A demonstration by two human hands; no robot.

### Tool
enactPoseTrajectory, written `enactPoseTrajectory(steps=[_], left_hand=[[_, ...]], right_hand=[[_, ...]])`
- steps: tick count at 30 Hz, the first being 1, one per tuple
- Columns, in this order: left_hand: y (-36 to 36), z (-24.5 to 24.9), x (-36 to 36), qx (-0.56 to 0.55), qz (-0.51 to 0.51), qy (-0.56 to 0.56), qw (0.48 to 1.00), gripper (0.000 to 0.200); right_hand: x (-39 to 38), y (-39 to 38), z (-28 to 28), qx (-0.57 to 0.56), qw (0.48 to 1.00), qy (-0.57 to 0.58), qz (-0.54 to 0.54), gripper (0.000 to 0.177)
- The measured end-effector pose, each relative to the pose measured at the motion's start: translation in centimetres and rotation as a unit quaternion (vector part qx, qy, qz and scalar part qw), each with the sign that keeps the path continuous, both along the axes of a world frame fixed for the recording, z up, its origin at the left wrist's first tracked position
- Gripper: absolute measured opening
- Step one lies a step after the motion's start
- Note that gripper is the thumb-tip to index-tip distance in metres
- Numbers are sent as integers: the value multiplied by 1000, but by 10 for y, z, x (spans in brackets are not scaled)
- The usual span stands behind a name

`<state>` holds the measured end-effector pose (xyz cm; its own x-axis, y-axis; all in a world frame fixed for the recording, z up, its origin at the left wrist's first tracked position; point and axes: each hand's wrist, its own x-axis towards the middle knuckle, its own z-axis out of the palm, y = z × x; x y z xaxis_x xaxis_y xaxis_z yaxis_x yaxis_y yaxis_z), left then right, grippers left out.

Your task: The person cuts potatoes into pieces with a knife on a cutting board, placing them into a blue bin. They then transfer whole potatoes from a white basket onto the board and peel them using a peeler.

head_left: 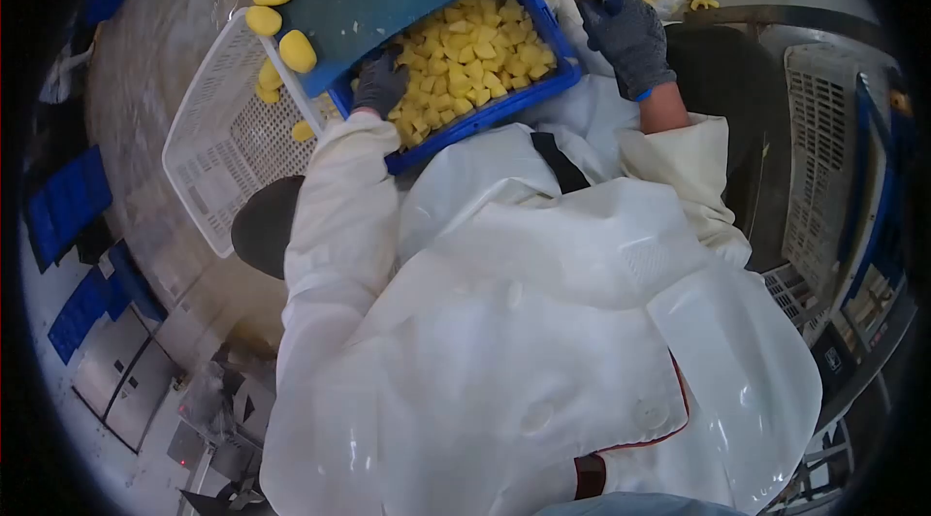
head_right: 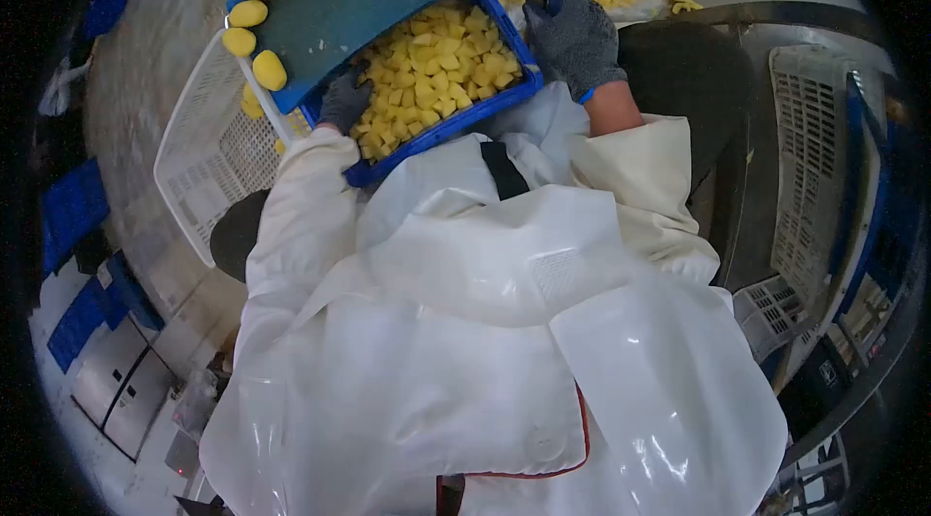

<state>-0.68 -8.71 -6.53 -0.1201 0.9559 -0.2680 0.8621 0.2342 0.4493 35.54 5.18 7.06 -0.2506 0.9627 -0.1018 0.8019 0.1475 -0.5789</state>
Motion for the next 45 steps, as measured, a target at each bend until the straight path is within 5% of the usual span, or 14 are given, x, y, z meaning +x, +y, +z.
enactPoseTrajectory(steps=[4,7,8,11,17,21,23,25,31,34,37,42,44,45], left_hand=[[-40,6,-20,-154,57,50,985,51],[-52,5,6,-216,-32,95,971,49],[-47,8,14,-234,-88,-15,968,40],[-15,36,61,-206,-112,28,972,31],[65,2,127,250,-118,-12,961,32],[73,-20,117,67,-132,31,988,24],[58,-36,97,32,-95,187,977,19],[32,-1,86,121,-112,287,944,19],[58,-5,145,153,-79,62,983,20],[74,-32,178,-11,-65,122,990,29],[58,-21,179,-61,-170,92,979,28],[8,5,127,-75,-99,-45,991,31],[0,7,89,-175,62,-192,964,27],[-5,-3,73,-241,250,-346,872,25]], right_hand=[[1,6,-11,32,999,12,17,34],[-3,5,-9,31,999,0,20,34],[-4,4,-6,28,999,-6,18,35],[-9,1,3,3,1000,18,5,36],[-14,3,-3,-38,999,20,-10,45],[-14,5,15,-52,999,-2,-6,46],[-13,6,16,-61,998,-20,-9,45],[-13,6,15,-57,998,-16,-16,44],[-19,3,12,9,999,-41,30,42],[-19,0,11,30,999,-21,30,42],[-19,0,14,15,999,-9,32,44],[-19,2,20,-3,998,-41,43,45],[-19,3,15,8,997,-53,46,45],[-18,3,12,18,997,-52,47,44]])
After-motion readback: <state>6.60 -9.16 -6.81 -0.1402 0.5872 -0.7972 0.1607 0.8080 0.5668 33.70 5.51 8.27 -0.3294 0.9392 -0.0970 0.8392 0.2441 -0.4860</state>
